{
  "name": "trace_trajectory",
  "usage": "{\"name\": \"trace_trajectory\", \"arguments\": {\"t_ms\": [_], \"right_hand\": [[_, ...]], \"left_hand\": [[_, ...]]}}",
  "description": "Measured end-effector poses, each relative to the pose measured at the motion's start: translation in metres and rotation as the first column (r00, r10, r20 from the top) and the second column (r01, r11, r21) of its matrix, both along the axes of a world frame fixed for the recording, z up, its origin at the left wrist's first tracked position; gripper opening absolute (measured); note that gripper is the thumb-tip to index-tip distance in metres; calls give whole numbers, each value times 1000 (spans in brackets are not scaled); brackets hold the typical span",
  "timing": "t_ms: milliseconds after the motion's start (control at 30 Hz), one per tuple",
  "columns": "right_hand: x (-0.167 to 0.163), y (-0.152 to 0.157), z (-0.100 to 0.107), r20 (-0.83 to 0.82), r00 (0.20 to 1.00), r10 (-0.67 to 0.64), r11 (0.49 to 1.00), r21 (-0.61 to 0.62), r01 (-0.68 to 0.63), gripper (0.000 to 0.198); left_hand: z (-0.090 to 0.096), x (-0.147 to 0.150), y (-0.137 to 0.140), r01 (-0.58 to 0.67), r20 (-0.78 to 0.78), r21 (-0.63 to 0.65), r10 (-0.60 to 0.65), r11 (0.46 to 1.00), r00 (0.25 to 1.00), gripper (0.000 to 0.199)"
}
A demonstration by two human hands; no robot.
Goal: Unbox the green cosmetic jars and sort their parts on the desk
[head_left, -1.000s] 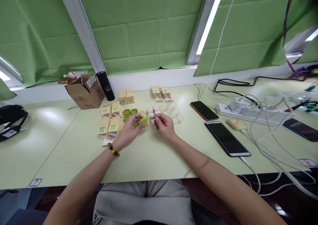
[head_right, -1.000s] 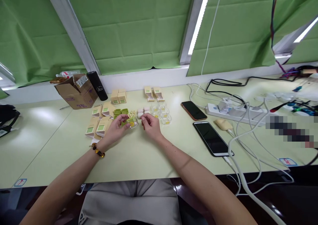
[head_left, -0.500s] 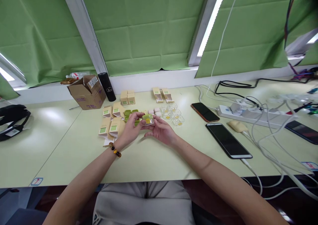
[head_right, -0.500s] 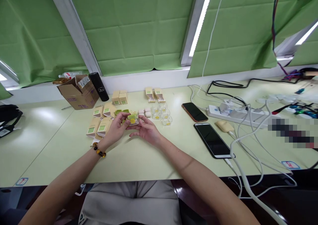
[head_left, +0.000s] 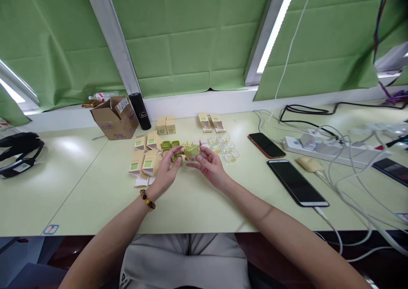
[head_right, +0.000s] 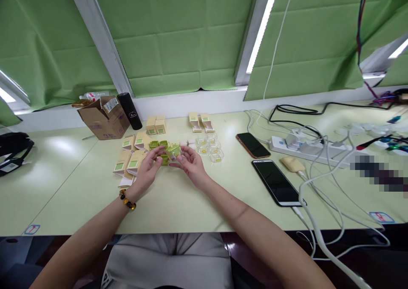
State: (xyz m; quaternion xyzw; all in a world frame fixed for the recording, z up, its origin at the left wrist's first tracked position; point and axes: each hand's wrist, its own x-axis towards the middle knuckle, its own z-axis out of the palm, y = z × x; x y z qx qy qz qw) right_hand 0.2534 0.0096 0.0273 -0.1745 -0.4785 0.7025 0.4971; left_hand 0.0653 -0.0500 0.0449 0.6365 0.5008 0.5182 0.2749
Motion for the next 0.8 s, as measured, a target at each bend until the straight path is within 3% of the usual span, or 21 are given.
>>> {"name": "trace_trajectory", "arguments": {"t_ms": [100,200,300,400,633,700,800], "right_hand": [[-2,-2,-1,72,986,-148,987,75,142,55],[-4,-6,-1,146,931,-334,925,241,294,59],[-4,-11,-1,153,859,-489,810,445,382,52],[-4,-13,-3,114,795,-596,670,616,414,44],[-2,-12,-9,-29,680,-733,311,875,372,45],[-1,-13,-7,-65,677,-733,254,897,361,52],[2,-13,-4,-64,665,-744,236,906,351,58]], "left_hand": [[-7,3,0,43,58,-43,-41,998,997,51],[-14,6,0,56,109,-86,-46,995,993,57],[-14,8,-2,114,195,-98,-93,989,976,63],[-9,13,-3,247,315,-89,-208,965,926,65],[-4,18,-5,400,517,-87,-302,913,801,50],[-4,15,-5,422,588,-73,-303,904,750,49],[-2,9,-4,421,635,-27,-310,907,707,47]]}}
